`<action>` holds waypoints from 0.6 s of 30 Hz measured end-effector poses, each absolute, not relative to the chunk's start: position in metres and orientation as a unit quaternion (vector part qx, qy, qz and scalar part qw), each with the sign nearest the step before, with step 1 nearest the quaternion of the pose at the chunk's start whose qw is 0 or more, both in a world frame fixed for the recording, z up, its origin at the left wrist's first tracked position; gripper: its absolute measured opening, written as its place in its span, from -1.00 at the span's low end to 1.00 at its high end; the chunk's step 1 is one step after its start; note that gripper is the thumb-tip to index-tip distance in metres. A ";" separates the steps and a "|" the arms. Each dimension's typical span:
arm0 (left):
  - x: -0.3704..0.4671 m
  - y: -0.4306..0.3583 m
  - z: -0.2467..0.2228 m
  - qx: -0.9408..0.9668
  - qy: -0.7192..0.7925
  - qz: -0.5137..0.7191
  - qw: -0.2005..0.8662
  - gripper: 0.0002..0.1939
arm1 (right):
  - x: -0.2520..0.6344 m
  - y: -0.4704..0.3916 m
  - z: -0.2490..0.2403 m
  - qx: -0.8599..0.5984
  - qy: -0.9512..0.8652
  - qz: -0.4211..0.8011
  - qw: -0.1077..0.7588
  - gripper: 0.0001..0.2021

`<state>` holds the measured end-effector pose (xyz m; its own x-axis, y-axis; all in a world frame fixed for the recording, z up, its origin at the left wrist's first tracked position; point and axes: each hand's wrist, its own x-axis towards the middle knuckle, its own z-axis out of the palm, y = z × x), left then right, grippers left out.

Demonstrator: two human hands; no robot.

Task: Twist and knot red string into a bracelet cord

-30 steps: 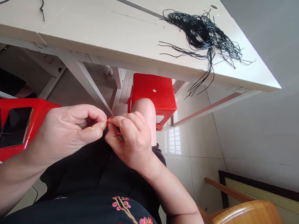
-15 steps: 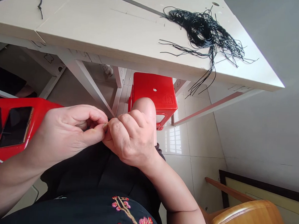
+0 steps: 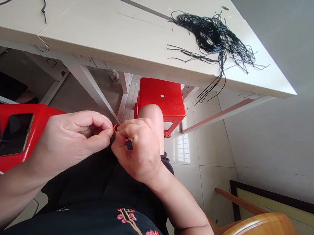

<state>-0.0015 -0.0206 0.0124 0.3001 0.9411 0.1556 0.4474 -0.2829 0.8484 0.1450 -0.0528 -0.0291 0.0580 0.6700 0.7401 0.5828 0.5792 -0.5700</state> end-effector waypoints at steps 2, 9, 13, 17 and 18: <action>-0.001 -0.021 0.013 0.733 0.474 0.347 0.342 -0.89 | 0.145 -0.053 -0.027 -0.454 -0.691 0.063 0.559 -0.73; -0.004 -0.021 0.016 0.758 0.449 0.342 0.326 -0.87 | 0.146 -0.050 -0.030 -0.412 -0.746 -0.004 0.523 -0.70; -0.003 -0.021 0.017 0.736 0.460 0.338 0.364 -0.88 | 0.145 -0.046 -0.036 -0.379 -0.748 -0.030 0.544 -0.68; -0.001 -0.021 0.015 0.708 0.467 0.349 0.398 -0.89 | 0.141 -0.044 -0.034 -0.379 -0.725 -0.038 0.574 -0.63; -0.001 -0.021 0.015 0.702 0.466 0.350 0.410 -0.90 | 0.139 -0.043 -0.033 -0.384 -0.716 -0.037 0.582 -0.62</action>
